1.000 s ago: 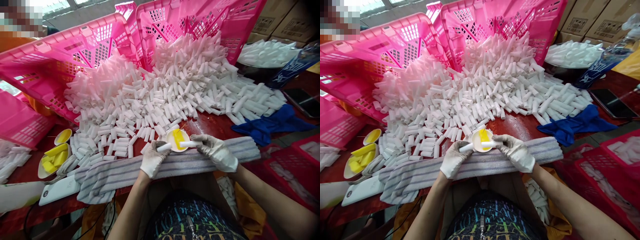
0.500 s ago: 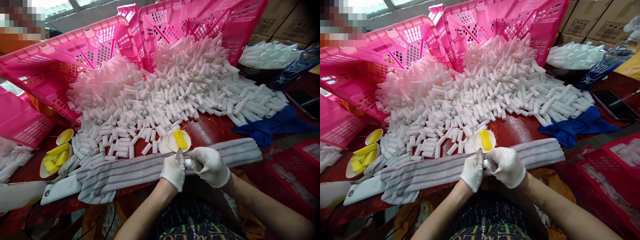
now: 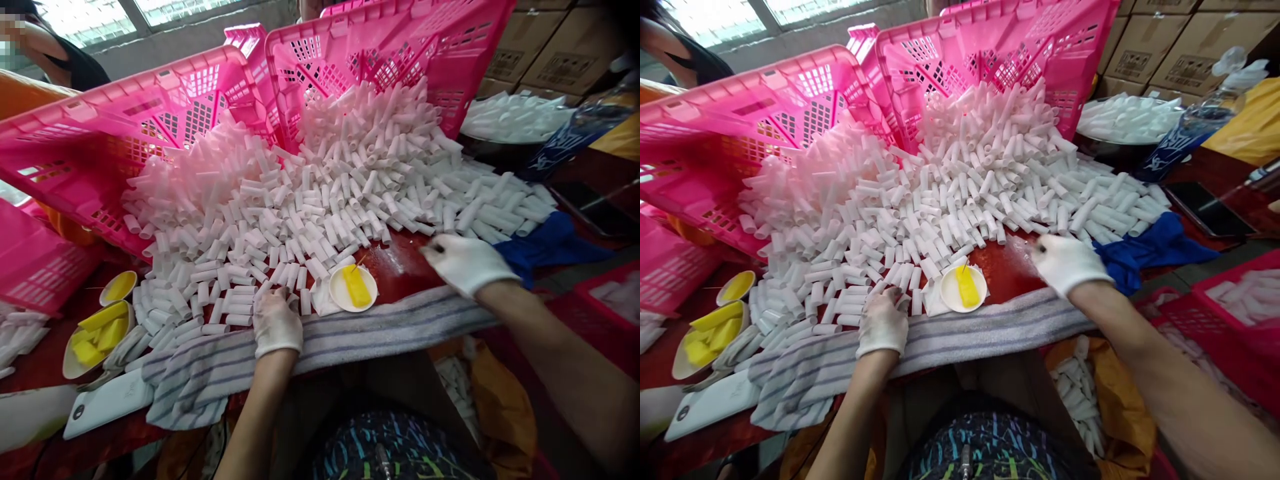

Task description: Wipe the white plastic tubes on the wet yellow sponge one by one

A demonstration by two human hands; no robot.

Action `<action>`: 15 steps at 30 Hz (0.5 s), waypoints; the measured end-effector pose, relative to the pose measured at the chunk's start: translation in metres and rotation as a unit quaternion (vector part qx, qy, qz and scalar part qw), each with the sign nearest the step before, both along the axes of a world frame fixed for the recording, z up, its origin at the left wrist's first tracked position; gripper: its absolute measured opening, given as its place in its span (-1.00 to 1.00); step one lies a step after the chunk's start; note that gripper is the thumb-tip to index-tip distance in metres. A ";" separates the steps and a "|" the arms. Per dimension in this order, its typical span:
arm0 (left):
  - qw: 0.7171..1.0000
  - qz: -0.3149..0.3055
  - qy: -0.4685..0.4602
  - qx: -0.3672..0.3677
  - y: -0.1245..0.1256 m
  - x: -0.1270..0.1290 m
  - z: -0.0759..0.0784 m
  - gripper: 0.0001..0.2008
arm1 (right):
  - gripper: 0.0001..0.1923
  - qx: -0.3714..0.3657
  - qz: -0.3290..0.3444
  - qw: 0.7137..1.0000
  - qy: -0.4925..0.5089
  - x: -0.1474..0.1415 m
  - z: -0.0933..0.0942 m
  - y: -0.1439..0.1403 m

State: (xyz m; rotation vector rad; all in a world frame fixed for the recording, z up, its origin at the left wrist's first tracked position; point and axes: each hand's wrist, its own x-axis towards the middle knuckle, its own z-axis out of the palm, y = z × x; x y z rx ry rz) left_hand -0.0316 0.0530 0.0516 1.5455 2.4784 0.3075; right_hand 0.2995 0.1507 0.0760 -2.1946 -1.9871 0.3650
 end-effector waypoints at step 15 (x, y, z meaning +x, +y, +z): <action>0.978 -0.023 -0.075 0.194 -0.005 -0.012 -0.018 -0.70 | -0.55 0.013 -0.036 0.996 0.079 -0.029 -0.029 0.017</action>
